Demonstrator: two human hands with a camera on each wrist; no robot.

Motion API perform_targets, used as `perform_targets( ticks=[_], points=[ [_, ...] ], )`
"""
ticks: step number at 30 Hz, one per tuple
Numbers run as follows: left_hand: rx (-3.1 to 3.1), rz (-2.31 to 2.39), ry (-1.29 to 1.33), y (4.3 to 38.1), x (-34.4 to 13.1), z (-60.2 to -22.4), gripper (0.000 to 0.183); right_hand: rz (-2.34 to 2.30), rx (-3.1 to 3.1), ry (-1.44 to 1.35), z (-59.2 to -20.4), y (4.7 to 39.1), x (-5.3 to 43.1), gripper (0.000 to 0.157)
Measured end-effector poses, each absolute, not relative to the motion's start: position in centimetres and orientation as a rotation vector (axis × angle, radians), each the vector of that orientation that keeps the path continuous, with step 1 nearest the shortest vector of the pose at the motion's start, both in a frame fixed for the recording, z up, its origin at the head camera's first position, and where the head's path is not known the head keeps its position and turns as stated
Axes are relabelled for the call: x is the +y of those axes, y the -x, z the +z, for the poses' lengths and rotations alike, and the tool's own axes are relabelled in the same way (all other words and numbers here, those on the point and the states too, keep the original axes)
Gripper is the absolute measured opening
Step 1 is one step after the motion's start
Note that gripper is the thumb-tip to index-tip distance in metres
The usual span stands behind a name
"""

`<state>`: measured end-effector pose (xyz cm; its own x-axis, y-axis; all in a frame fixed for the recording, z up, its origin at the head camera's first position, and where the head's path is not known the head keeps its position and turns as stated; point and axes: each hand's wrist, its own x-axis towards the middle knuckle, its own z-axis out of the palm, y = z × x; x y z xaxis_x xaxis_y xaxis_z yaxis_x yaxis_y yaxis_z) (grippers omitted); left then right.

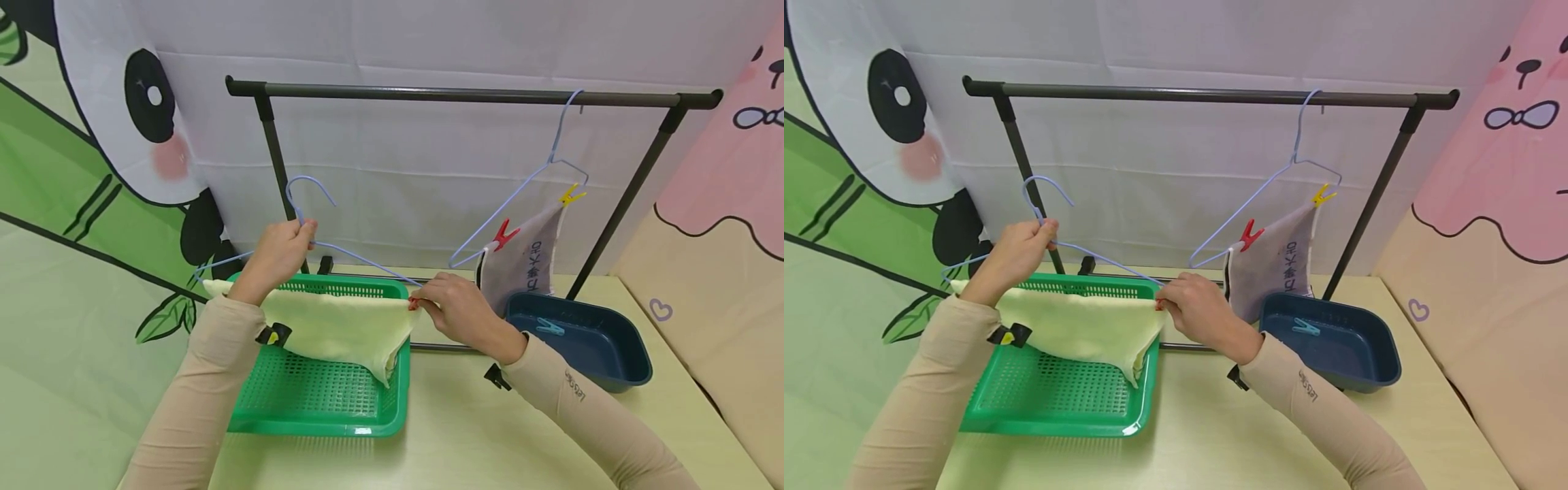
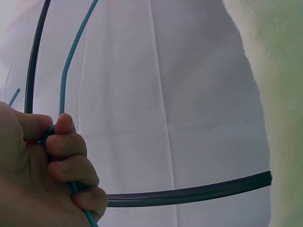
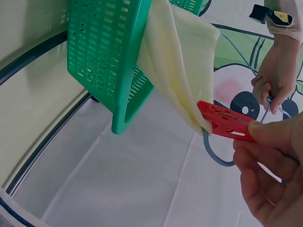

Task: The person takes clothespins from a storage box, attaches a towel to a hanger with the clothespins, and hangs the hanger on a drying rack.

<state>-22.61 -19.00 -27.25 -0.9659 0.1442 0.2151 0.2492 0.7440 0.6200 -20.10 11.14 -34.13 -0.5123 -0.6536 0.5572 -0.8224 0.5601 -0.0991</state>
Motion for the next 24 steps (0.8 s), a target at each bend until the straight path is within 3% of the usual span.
perform_targets(
  ticks=[24],
  points=[
    [-2.818,-1.023,0.311,22.38,-19.03,-27.03,0.054,0.441,-2.381,-1.156,-34.69,20.23,11.12,0.022]
  ],
)
